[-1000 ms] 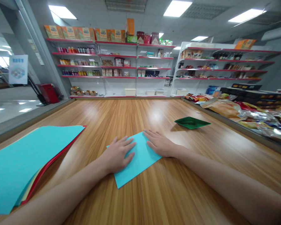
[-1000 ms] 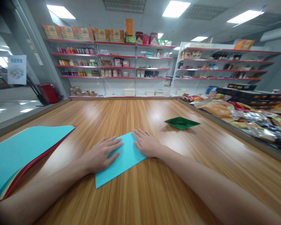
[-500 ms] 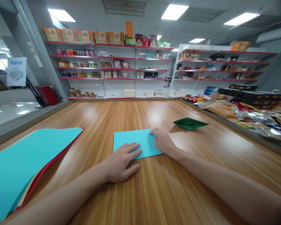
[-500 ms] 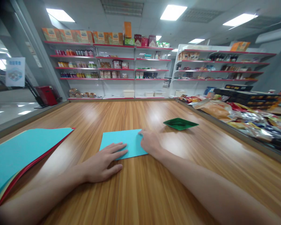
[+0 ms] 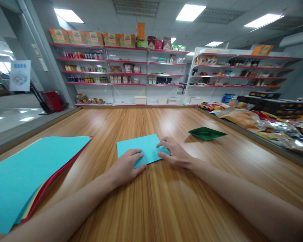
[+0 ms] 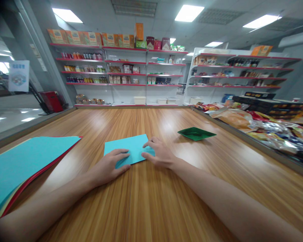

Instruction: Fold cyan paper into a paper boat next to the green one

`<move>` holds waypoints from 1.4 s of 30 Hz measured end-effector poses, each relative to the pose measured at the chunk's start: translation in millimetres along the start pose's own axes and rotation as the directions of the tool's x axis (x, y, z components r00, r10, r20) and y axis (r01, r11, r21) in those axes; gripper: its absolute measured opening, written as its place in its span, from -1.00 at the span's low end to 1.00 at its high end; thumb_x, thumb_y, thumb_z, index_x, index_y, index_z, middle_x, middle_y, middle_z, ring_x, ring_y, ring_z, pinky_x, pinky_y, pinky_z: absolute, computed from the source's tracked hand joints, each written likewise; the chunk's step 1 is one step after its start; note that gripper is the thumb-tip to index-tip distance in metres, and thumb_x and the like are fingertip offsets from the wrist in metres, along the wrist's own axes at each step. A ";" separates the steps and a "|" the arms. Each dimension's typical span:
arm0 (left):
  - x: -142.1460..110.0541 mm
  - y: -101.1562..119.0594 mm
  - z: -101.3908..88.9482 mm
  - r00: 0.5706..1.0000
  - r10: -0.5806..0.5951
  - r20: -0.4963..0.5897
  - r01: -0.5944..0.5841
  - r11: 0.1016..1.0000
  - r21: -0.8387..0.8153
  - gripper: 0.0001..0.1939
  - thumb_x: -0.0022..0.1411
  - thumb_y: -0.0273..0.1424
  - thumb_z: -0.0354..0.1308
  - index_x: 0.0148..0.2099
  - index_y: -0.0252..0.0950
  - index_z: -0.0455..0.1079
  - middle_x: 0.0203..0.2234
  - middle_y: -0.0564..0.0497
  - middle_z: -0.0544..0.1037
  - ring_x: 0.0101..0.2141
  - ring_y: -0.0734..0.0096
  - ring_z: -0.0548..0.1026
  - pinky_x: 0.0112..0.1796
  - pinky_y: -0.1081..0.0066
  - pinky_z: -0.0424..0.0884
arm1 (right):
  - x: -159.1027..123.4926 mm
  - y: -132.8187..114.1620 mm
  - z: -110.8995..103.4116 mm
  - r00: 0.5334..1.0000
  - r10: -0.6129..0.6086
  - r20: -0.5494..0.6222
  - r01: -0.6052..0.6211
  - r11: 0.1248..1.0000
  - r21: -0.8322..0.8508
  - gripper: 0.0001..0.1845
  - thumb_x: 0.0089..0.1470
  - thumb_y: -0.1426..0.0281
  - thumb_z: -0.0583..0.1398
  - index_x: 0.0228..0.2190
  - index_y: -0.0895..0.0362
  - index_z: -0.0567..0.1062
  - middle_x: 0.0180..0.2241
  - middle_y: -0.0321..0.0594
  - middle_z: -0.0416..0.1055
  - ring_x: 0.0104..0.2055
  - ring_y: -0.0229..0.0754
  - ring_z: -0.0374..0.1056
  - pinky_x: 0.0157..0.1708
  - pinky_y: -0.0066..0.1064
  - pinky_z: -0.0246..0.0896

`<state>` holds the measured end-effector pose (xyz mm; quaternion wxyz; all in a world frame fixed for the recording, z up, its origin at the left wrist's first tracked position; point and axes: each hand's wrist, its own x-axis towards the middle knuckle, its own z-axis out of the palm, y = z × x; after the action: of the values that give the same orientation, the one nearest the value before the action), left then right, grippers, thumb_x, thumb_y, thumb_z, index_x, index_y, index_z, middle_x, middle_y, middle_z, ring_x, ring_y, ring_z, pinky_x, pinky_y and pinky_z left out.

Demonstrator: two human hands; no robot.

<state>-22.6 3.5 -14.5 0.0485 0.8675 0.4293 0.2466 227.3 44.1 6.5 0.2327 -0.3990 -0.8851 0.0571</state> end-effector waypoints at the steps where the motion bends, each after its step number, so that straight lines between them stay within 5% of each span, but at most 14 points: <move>1: -0.1 -1.4 0.4 1.000 -0.003 -0.009 0.003 1.000 0.006 -0.58 0.22 -0.17 0.06 0.03 -0.32 0.40 0.02 -0.18 0.41 0.02 0.12 0.36 0.04 0.13 0.29 | -0.3 -1.3 0.6 0.995 -0.079 0.055 0.080 0.997 -0.007 -0.50 0.03 0.08 0.14 -0.07 0.12 0.43 -0.04 -0.04 0.31 0.01 -0.01 0.20 -0.03 -0.22 0.08; 4: -0.7 -3.0 -0.1 1.000 0.010 -0.012 -0.010 1.000 0.020 -0.58 0.23 -0.18 0.05 0.03 -0.32 0.39 0.01 -0.18 0.41 0.02 0.11 0.36 0.03 0.14 0.30 | -0.7 -2.2 5.1 0.982 -0.139 0.125 0.143 0.989 -0.027 -0.44 0.02 0.06 0.17 0.01 0.06 0.39 0.08 -0.03 0.23 0.11 0.04 0.12 0.05 -0.13 0.02; 11: 0.7 2.4 -6.1 0.998 0.056 0.023 -0.058 0.992 0.113 -0.68 0.23 -0.27 0.05 -0.02 -0.28 0.38 -0.11 -0.15 0.50 -0.07 0.12 0.43 -0.07 0.20 0.37 | 2.5 -3.9 10.3 0.993 -0.117 0.013 0.117 0.993 0.013 -0.63 0.19 0.17 0.04 -0.30 0.14 0.52 -0.26 -0.12 0.46 -0.14 -0.10 0.33 -0.07 -0.26 0.16; 14: -0.1 4.0 -12.2 0.997 0.081 0.012 -0.082 0.980 0.182 -0.72 0.26 -0.46 -0.06 -0.02 -0.28 0.36 -0.26 -0.12 0.55 -0.24 0.20 0.52 -0.24 0.29 0.43 | 3.0 -5.5 6.6 0.981 -0.072 -0.180 0.084 0.995 0.058 -0.62 0.22 0.17 -0.01 -0.19 0.13 0.47 -0.15 -0.09 0.43 -0.05 -0.07 0.29 0.00 -0.24 0.12; 17: -1.3 7.8 -20.0 0.966 -0.010 -0.259 0.036 0.995 0.095 -0.75 0.31 -0.45 -0.11 -0.09 -0.28 0.37 -0.46 -0.03 0.53 -0.47 0.36 0.50 -0.40 0.41 0.39 | 3.3 -4.6 3.9 0.854 0.112 -0.509 -0.017 0.982 0.187 -0.45 0.20 0.12 -0.02 0.12 0.15 0.15 0.11 0.02 0.18 0.16 -0.02 0.08 0.09 -0.17 0.03; 18: -1.1 9.5 -21.9 0.921 -0.088 -0.380 0.096 0.995 0.004 -0.78 0.32 -0.39 -0.08 -0.15 -0.29 0.37 -0.53 0.01 0.49 -0.53 0.41 0.46 -0.44 0.44 0.37 | 3.5 -3.5 4.1 0.819 0.186 -0.543 -0.037 0.961 0.273 -0.38 0.18 0.10 -0.01 0.16 0.15 0.05 0.15 0.04 0.12 0.18 -0.01 0.05 0.08 -0.17 0.04; 20: 0.2 12.8 -23.3 0.824 -0.276 -0.495 0.151 0.949 -0.276 -0.78 0.31 -0.29 -0.04 -0.23 -0.31 0.35 -0.60 0.06 0.43 -0.59 0.46 0.40 -0.50 0.47 0.34 | 4.5 -0.7 6.8 0.849 0.300 -0.435 -0.043 0.860 0.509 -0.30 0.13 0.05 0.02 0.17 0.14 0.01 0.13 0.05 0.15 0.13 -0.01 0.14 0.01 -0.19 0.14; 22: 2.8 14.8 -20.8 0.821 -0.414 -0.393 0.109 0.789 -0.605 -0.74 0.29 -0.22 -0.01 -0.18 -0.31 0.33 -0.54 0.04 0.46 -0.56 0.45 0.42 -0.49 0.46 0.36 | 5.6 1.8 11.5 0.928 0.327 -0.176 -0.092 0.661 0.745 -0.33 0.11 0.00 0.03 0.11 0.15 0.15 -0.01 0.02 0.33 -0.03 -0.02 0.31 -0.13 -0.21 0.26; 24: 5.4 15.2 -15.9 0.884 -0.427 -0.191 0.076 0.533 -0.843 -0.67 0.25 -0.19 0.05 -0.07 -0.32 0.30 -0.41 -0.03 0.52 -0.47 0.40 0.48 -0.41 0.42 0.42 | 6.3 2.1 16.0 0.961 0.276 0.034 -0.165 0.468 0.868 -0.41 0.08 0.01 0.08 -0.03 0.19 0.34 -0.19 -0.04 0.45 -0.20 -0.05 0.40 -0.24 -0.22 0.31; 26: 7.2 13.9 -10.8 0.913 -0.405 -0.045 0.093 0.313 -0.945 -0.59 0.19 -0.22 0.15 0.01 -0.32 0.27 -0.28 -0.10 0.54 -0.36 0.32 0.52 -0.32 0.37 0.45 | 6.4 -0.2 18.2 0.969 0.228 0.094 -0.174 0.363 0.915 -0.53 0.01 0.09 0.20 -0.17 0.20 0.45 -0.27 -0.10 0.48 -0.25 -0.08 0.41 -0.23 -0.23 0.31; 30: 8.1 6.7 -6.5 0.917 -0.381 0.119 0.141 0.030 -0.989 -0.47 0.04 -0.39 0.30 0.07 -0.28 0.26 -0.12 -0.12 0.52 -0.22 0.23 0.52 -0.15 0.25 0.43 | 5.5 -8.8 15.9 0.977 0.163 0.137 -0.181 0.295 0.938 -0.63 -0.09 0.23 0.31 -0.25 0.19 0.52 -0.28 -0.14 0.51 -0.24 -0.11 0.41 -0.20 -0.25 0.30; 35: 8.0 -5.8 -6.9 0.877 -0.380 0.294 0.256 -0.149 -0.955 -0.60 -0.02 -0.50 0.33 -0.09 -0.41 0.39 -0.23 -0.18 0.57 -0.28 0.19 0.55 -0.15 0.18 0.43 | 4.0 -13.4 16.1 0.960 0.166 0.227 -0.259 0.210 0.943 -0.67 -0.15 0.30 0.35 -0.28 0.19 0.54 -0.29 -0.13 0.52 -0.28 -0.14 0.42 -0.25 -0.28 0.30; 39: 7.4 -8.3 -9.1 0.885 -0.267 0.383 0.328 -0.228 -0.917 -0.62 -0.03 -0.54 0.34 -0.11 -0.43 0.41 -0.23 -0.21 0.57 -0.25 0.13 0.55 -0.15 0.17 0.43 | 2.9 -15.6 15.5 0.937 0.153 0.314 -0.331 0.107 0.937 -0.64 -0.18 0.34 0.36 -0.27 0.21 0.53 -0.28 -0.11 0.52 -0.29 -0.14 0.43 -0.22 -0.26 0.31; 42: 8.0 -4.5 -11.0 0.868 -0.252 0.428 0.368 -0.250 -0.895 -0.64 0.03 -0.40 0.32 -0.12 -0.44 0.42 -0.23 -0.23 0.57 -0.25 0.13 0.55 -0.17 0.19 0.45 | 2.5 -18.6 11.7 0.930 0.117 0.347 -0.355 0.058 0.933 -0.53 -0.18 0.35 0.36 -0.16 0.19 0.48 -0.19 -0.09 0.49 -0.24 -0.12 0.44 -0.17 -0.23 0.30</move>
<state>-26.9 11.0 -3.1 0.7585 0.3944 0.2958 0.4261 207.8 34.3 2.4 0.3453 -0.2726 -0.5564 0.7049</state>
